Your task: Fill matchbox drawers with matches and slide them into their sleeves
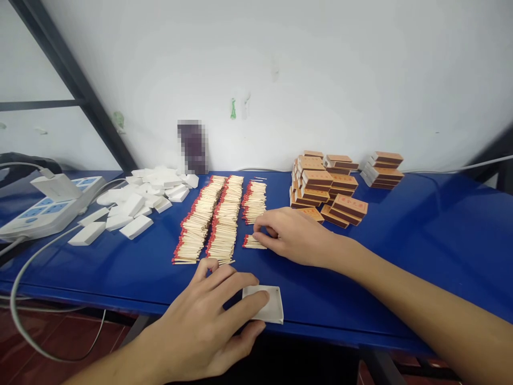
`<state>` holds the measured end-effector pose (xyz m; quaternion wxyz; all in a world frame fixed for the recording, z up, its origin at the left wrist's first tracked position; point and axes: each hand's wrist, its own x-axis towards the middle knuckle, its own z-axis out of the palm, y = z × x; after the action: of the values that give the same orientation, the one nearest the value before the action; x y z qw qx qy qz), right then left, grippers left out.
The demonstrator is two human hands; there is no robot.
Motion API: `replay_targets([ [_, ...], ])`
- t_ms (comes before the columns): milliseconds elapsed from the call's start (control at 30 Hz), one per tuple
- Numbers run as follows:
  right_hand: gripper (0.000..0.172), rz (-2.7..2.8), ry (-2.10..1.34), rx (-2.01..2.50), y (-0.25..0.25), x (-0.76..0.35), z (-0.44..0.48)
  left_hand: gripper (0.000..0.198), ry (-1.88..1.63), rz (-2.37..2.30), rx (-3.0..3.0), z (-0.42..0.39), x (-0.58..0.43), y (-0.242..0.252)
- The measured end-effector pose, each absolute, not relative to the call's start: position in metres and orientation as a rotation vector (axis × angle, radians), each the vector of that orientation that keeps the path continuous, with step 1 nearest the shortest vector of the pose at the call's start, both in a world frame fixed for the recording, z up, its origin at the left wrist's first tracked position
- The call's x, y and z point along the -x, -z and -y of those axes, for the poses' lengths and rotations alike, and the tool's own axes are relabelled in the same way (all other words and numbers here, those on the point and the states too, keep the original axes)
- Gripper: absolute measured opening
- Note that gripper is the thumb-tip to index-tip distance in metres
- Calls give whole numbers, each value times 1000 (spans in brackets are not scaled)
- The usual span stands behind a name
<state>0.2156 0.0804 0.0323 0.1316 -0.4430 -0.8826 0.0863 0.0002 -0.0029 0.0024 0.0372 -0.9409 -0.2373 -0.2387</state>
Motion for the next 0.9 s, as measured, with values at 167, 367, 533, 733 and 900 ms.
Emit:
replay_targets([
  [167,32,2556,-249,1300,-33,-215,-77,18,814,879,2859,2,-1,-3],
  [367,32,2553,-448,1243,-32,-214,-77,22,988,1166,2921,-1,-1,-5],
  [533,29,2575,-465,1211,-32,-213,-76,17,1148,1342,2964,-4,1,-8],
  [733,31,2620,-367,1153,-29,-213,-75,19,1148,1386,2962,-5,2,-9],
  [900,30,2604,-408,1105,-28,-215,-79,22,1139,1400,2966,-5,3,-9],
])
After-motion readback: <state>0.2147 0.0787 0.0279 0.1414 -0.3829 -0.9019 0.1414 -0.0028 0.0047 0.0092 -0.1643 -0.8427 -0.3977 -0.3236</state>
